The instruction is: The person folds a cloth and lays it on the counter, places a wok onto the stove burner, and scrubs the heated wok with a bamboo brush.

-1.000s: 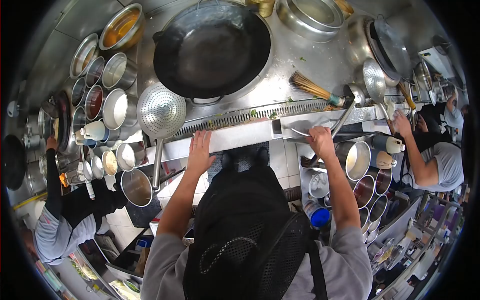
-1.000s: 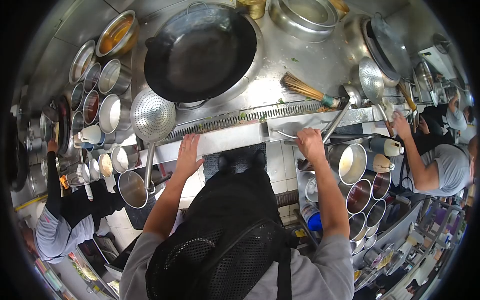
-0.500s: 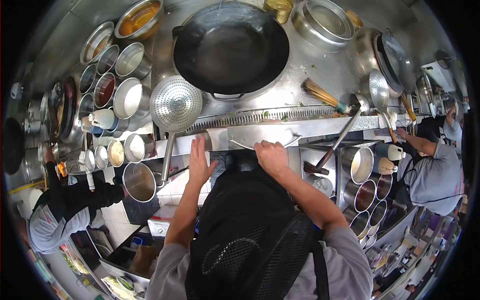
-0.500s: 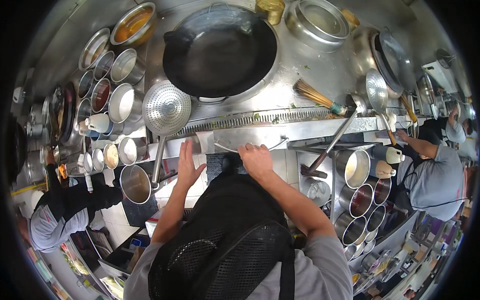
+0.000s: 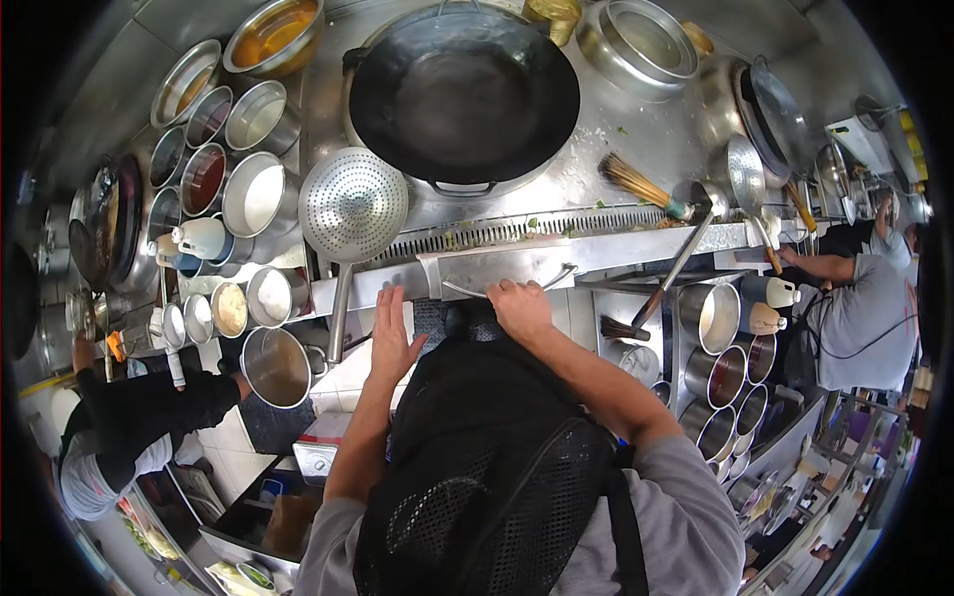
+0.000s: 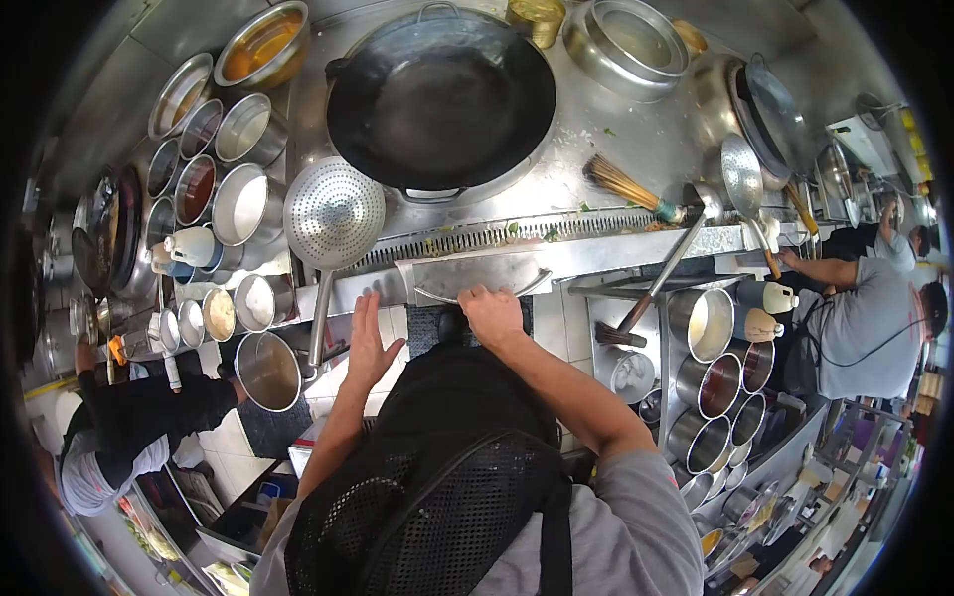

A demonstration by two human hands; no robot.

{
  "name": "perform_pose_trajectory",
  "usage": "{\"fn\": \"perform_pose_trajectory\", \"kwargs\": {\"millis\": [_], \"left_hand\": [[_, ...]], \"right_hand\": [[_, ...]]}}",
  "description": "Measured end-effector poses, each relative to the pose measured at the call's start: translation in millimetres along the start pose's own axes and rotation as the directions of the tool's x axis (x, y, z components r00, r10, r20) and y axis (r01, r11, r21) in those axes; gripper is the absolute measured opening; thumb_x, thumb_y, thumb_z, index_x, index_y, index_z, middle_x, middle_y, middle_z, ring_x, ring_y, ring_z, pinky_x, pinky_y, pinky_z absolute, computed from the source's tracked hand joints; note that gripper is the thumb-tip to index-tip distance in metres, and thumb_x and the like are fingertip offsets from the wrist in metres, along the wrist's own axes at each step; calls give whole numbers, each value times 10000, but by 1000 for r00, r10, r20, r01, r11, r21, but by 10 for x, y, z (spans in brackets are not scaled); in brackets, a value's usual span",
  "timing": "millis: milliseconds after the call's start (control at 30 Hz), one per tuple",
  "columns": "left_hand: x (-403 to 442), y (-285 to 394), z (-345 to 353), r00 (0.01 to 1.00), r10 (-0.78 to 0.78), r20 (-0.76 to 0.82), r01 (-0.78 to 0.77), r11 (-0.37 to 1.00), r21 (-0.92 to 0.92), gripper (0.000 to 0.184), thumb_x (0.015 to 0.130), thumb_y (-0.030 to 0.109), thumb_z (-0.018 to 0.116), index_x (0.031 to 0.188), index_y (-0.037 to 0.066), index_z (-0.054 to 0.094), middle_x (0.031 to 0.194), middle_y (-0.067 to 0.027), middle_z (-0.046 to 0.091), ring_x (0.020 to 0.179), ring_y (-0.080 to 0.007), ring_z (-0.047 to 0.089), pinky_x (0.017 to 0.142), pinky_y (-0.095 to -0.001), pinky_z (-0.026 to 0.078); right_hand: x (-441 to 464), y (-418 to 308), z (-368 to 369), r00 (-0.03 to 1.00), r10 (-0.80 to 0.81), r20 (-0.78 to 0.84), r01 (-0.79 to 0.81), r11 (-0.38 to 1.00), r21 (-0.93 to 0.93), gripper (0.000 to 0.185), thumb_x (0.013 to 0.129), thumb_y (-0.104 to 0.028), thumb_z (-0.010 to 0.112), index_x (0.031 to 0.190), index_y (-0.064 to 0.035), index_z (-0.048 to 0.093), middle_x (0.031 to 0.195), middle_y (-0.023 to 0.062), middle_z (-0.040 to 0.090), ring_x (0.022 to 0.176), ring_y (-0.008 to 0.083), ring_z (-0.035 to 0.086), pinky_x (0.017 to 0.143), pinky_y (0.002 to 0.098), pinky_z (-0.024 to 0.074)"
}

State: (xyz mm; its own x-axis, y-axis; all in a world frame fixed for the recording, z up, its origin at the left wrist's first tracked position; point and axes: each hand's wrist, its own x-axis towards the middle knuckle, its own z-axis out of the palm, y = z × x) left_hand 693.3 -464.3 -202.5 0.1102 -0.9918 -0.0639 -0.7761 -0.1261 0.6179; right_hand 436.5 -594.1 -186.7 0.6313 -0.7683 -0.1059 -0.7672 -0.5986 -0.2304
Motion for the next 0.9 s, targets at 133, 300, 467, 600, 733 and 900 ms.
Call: {"fn": "perform_pose_trajectory", "kwargs": {"millis": [133, 300, 467, 600, 733, 900], "left_hand": [[232, 65, 45, 995, 76, 69, -79, 996, 34, 1139, 749, 123, 910, 1659, 31, 230, 1669, -221, 324, 1582, -457, 259, 1272, -529, 293], [653, 89, 156, 981, 138, 139, -157, 978, 138, 1182, 735, 138, 909, 1674, 59, 194, 1684, -170, 341, 1594, -392, 272, 1289, -522, 258], [879, -29, 267, 968, 117, 223, -171, 955, 243, 1212, 725, 116, 900, 1681, 70, 157, 1689, -136, 360, 1583, -336, 322, 1298, -520, 253], [969, -120, 287, 968, 127, 216, -164, 973, 163, 1227, 681, 62, 919, 1669, 71, 191, 1626, -128, 462, 1546, -308, 396, 1299, -494, 279], [1070, -202, 237, 948, 161, 275, -195, 975, 103, 1225, 688, 112, 937, 1661, 58, 194, 1573, -122, 523, 1493, -311, 465, 1277, -478, 331], [1107, -266, 243, 937, 182, 298, -218, 972, 92, 1211, 692, 158, 950, 1653, 53, 221, 1552, -168, 539, 1483, -337, 476, 1280, -471, 330]], "right_hand": [[8, 26, -3, 998, -42, -43, 42, 999, -8, 68, 881, -125, 622, 903, -100, 682, 882, 86, 719, 790, 305, 745, 778, 463, 579], [42, 6, -96, 995, -19, 93, 21, 1000, -15, 84, 925, -164, 636, 963, -119, 695, 973, 82, 738, 873, 283, 762, 856, 437, 568], [71, 46, -56, 995, -37, 88, 38, 999, -9, 93, 930, -161, 625, 980, -118, 690, 974, 75, 735, 872, 275, 757, 846, 434, 567], [101, 83, -14, 993, -38, 111, 39, 999, 0, 104, 943, -165, 606, 985, -119, 690, 985, 81, 736, 879, 275, 756, 841, 439, 565], [142, 89, -37, 990, -36, 137, 32, 999, 28, 110, 948, -163, 599, 987, -121, 693, 977, 81, 736, 888, 275, 758, 842, 442, 563], [173, 88, -49, 988, -34, 150, 31, 999, 20, 120, 950, -170, 603, 990, -118, 704, 977, 85, 740, 888, 278, 761, 842, 440, 566]]}}
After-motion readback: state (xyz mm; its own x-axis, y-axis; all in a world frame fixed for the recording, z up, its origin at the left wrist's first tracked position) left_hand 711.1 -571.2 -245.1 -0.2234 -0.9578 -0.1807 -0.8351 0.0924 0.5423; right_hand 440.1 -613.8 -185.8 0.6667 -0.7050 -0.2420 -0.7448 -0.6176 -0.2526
